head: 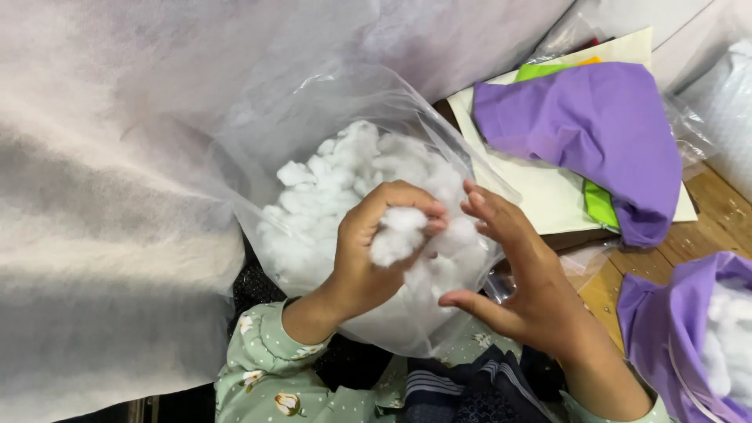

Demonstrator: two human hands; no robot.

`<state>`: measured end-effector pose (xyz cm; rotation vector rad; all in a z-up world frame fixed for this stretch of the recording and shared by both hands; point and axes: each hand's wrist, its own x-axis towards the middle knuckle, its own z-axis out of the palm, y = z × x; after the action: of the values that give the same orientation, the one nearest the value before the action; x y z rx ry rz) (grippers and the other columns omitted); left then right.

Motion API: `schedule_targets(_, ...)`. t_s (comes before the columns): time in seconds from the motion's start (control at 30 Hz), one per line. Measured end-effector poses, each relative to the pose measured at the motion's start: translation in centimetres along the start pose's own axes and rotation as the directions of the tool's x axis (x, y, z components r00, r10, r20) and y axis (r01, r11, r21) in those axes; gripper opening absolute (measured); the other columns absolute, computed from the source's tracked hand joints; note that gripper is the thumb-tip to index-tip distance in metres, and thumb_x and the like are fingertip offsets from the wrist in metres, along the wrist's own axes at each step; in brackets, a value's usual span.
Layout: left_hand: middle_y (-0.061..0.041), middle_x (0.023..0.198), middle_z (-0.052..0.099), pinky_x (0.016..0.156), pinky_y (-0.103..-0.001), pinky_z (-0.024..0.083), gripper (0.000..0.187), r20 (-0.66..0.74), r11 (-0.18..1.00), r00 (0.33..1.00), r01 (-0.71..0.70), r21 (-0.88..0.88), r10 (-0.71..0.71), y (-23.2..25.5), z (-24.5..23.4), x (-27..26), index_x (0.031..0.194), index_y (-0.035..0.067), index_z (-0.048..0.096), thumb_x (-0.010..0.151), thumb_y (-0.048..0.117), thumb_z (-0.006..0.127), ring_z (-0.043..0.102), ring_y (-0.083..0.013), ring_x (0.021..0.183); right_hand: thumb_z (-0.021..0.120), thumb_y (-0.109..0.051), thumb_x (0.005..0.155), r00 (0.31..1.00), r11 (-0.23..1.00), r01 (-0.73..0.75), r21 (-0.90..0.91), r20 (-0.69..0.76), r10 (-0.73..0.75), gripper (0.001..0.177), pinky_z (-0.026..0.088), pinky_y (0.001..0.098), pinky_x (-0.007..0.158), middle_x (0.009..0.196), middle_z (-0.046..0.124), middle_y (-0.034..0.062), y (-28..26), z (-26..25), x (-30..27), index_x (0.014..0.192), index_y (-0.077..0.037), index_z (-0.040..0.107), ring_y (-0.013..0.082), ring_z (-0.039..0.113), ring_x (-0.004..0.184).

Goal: Manually stuffing a purple pillowcase with white fiberfill material at a workshop station.

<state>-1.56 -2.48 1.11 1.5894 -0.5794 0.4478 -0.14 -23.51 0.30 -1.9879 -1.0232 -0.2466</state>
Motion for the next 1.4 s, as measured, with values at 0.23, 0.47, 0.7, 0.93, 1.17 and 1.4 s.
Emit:
schedule_targets(0.23,-0.009,0.103,0.062,0.086,-0.031,0.053,0.038,-0.347,0.847,0.935,-0.238,-0.476,0.068,-2.0,8.3,-4.2,0.119,0.006,0.051,0.098,0.025,0.075,0.061,-0.0184,0.093,0.094,-0.035,0.073,0.98,0.982,-0.176,0.072,0.105,0.168,0.122,0.049,0.0423,0.111,0.165,0.034,0.0218,-0.5,-0.4,-6.1,0.16,-0.006,0.015,0.0342,0.044,0.149)
schedule_targets(0.47,0.0,0.083,0.045,0.075,-0.036,0.045,0.031,-0.576,0.65,0.817,-0.456,-0.608,0.034,-2.6,19.8,-4.1,0.133,0.011,0.044,0.109,0.021,0.06,0.043,-0.0151,0.079,0.076,0.002,0.069,0.934,0.938,-0.347,-0.015,-0.099,0.344,0.083,0.055,0.0333,0.099,0.147,0.064,0.0132,-3.0,-6.2,-12.5,0.147,-0.012,0.051,0.0267,0.07,0.128)
schedule_targets(0.7,-0.006,0.096,0.059,0.069,-0.025,0.05,0.036,0.001,0.906,1.0,0.008,-0.423,-0.008,-1.9,28.4,-1.1,0.115,0.004,0.057,0.101,0.037,0.062,0.057,-0.011,0.073,0.082,-0.009,0.075,0.781,0.874,-0.475,-0.106,-0.508,0.363,0.033,0.059,0.0305,0.094,0.11,0.081,0.0055,-3.0,-14.4,-22.1,0.108,-0.01,0.077,0.0193,0.08,0.103)
schedule_targets(0.93,-0.005,0.118,0.076,0.093,-0.031,0.056,0.056,0.608,0.88,0.685,-0.106,-0.462,0.402,-1.9,36.5,5.2,0.122,0.01,0.067,0.075,0.035,0.086,0.074,-0.0184,0.099,0.059,0.008,0.068,0.524,0.733,-0.646,-0.213,-0.821,0.224,0.038,0.056,0.0314,0.096,0.111,0.074,0.012,0.6,-18.1,-25.9,0.099,-0.007,0.075,0.0217,0.073,0.103)
schedule_targets(1.17,-0.005,0.085,0.056,0.07,-0.033,0.043,0.013,0.672,0.919,0.627,-0.267,-0.29,0.394,-2.7,39.6,6.5,0.097,0.007,0.072,0.09,0.017,0.074,0.057,-0.023,0.078,0.064,0.002,0.065,0.445,0.631,-0.76,-0.154,-0.831,0.333,0.047,0.055,0.0279,0.096,0.109,0.078,0.0063,2.0,-20.6,-28.8,0.11,-0.009,0.076,0.0168,0.075,0.102)
schedule_targets(1.4,-0.009,0.117,0.059,0.082,-0.032,0.052,0.015,0.761,0.97,0.602,-0.143,-0.196,0.242,-4.3,41.2,6.8,0.1,0.007,0.073,0.088,0.013,0.078,0.067,-0.0216,0.093,0.084,-0.025,0.078,0.529,0.614,-0.745,-0.261,-0.792,0.306,0.064,0.052,0.036,0.112,0.13,0.073,0.0074,3.0,-22.3,-29.6,0.134,-0.007,0.059,0.0219,0.07,0.124)
